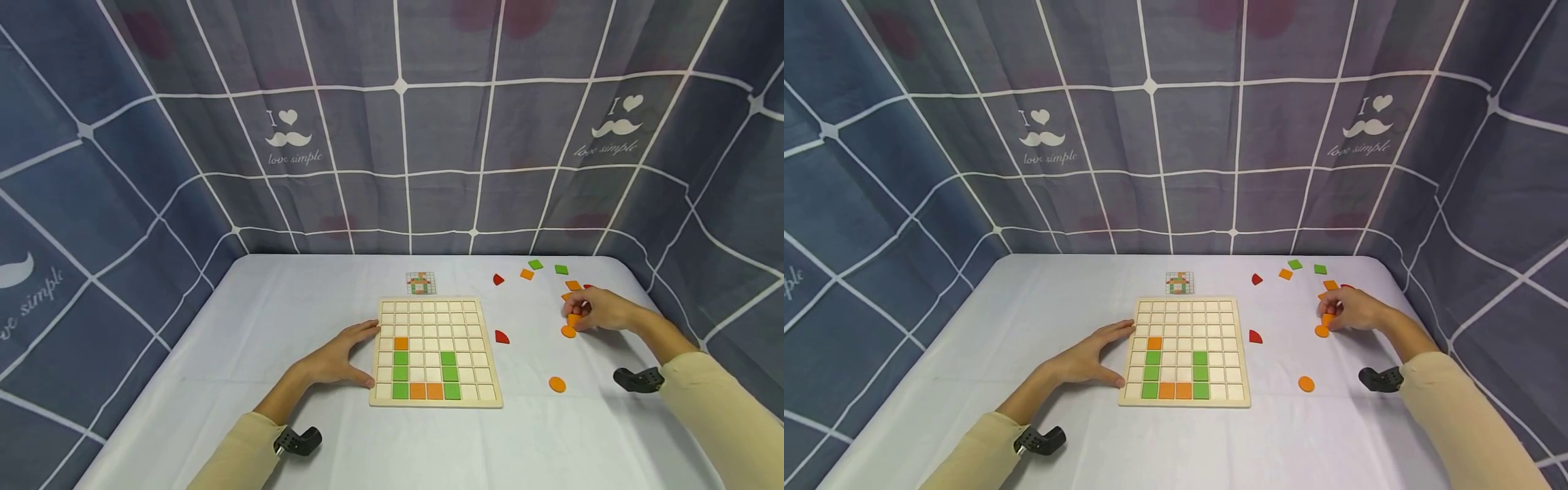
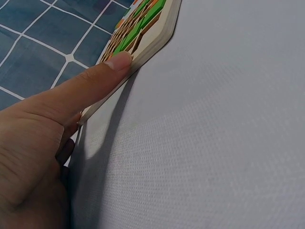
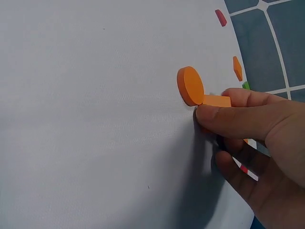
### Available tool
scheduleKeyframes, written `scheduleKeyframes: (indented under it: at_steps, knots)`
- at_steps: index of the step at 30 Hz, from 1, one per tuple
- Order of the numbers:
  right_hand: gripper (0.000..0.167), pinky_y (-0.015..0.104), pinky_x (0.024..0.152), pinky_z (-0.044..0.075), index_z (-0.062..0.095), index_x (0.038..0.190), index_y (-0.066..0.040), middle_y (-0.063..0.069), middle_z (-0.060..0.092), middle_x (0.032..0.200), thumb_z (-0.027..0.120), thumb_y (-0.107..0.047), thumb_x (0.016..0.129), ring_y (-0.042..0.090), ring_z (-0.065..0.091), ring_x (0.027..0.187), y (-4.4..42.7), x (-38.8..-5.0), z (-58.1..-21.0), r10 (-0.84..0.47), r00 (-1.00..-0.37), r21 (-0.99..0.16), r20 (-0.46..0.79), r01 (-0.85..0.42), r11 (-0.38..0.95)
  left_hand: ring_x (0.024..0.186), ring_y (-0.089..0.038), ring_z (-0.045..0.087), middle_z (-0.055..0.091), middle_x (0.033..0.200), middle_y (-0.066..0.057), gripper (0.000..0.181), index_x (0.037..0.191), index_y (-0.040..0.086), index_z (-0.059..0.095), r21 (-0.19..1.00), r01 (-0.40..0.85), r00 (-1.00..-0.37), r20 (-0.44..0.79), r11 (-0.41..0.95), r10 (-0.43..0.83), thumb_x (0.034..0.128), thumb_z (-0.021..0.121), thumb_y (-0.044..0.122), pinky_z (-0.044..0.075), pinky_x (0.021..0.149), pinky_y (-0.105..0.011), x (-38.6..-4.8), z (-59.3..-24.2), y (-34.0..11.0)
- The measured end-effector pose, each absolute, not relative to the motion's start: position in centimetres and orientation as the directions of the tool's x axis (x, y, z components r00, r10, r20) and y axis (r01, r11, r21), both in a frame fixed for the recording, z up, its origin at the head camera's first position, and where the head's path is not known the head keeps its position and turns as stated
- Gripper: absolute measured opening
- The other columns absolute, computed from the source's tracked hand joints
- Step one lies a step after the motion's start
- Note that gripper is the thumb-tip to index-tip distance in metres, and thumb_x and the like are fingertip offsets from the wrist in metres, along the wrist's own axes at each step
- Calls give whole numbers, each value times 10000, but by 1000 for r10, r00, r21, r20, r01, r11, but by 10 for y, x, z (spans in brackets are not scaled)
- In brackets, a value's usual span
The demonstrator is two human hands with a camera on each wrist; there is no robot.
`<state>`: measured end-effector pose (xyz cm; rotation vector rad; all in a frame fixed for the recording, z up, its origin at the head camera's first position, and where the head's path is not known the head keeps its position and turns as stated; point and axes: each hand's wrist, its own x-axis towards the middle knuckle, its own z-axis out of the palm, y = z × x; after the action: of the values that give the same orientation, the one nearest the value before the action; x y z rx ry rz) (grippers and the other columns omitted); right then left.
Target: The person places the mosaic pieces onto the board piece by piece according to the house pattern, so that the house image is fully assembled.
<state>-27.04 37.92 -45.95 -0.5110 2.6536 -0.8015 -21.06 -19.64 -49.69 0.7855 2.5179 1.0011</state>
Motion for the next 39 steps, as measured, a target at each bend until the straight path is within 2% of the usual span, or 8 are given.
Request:
scheduleKeyframes:
  at_steps: [7,13,20,31,39]
  knots:
    - [166,258,629,421,656,919,-62,4,536,822,805,-16,859,195,498,783,372,-275,-456,-415,-890,-593,-189,-233,771,1552,-314,148,233,1695,-26,1107,1619,88,348,707,363,-802,-94,607,590,736,948,380,177,1222,-555,-208,-496,-198]
    - [169,265,628,445,639,940,-53,12,578,826,799,-64,886,177,526,756,353,-279,-446,-439,-882,-644,-170,-237,727,1551,-316,150,230,1696,-32,1109,1620,80,343,706,360,-803,-98,610,588,738,947,377,177,1222,-552,-207,-496,-201]
    - [173,278,701,506,656,960,-66,15,632,870,811,-73,886,206,576,822,320,-282,-443,-469,-867,-657,-168,-256,709,1551,-316,153,223,1698,-35,1110,1621,75,337,702,368,-800,-95,610,592,745,939,396,181,1222,-552,-207,-496,-203]
    - [135,276,724,526,721,979,-75,-22,685,858,818,-73,885,185,601,801,275,-281,-446,-551,-827,-662,-113,-351,662,1551,-318,151,221,1698,-35,1112,1620,77,339,706,354,-805,-104,614,584,740,943,388,180,1219,-561,-206,-497,-204]
    - [129,300,751,549,754,983,-111,-37,709,916,829,-106,879,181,647,851,252,-278,-452,-546,-835,-691,-68,-355,629,1552,-302,155,216,1700,-18,1111,1625,90,332,707,371,-796,-93,603,598,744,939,386,180,1222,-545,-209,-496,-196]
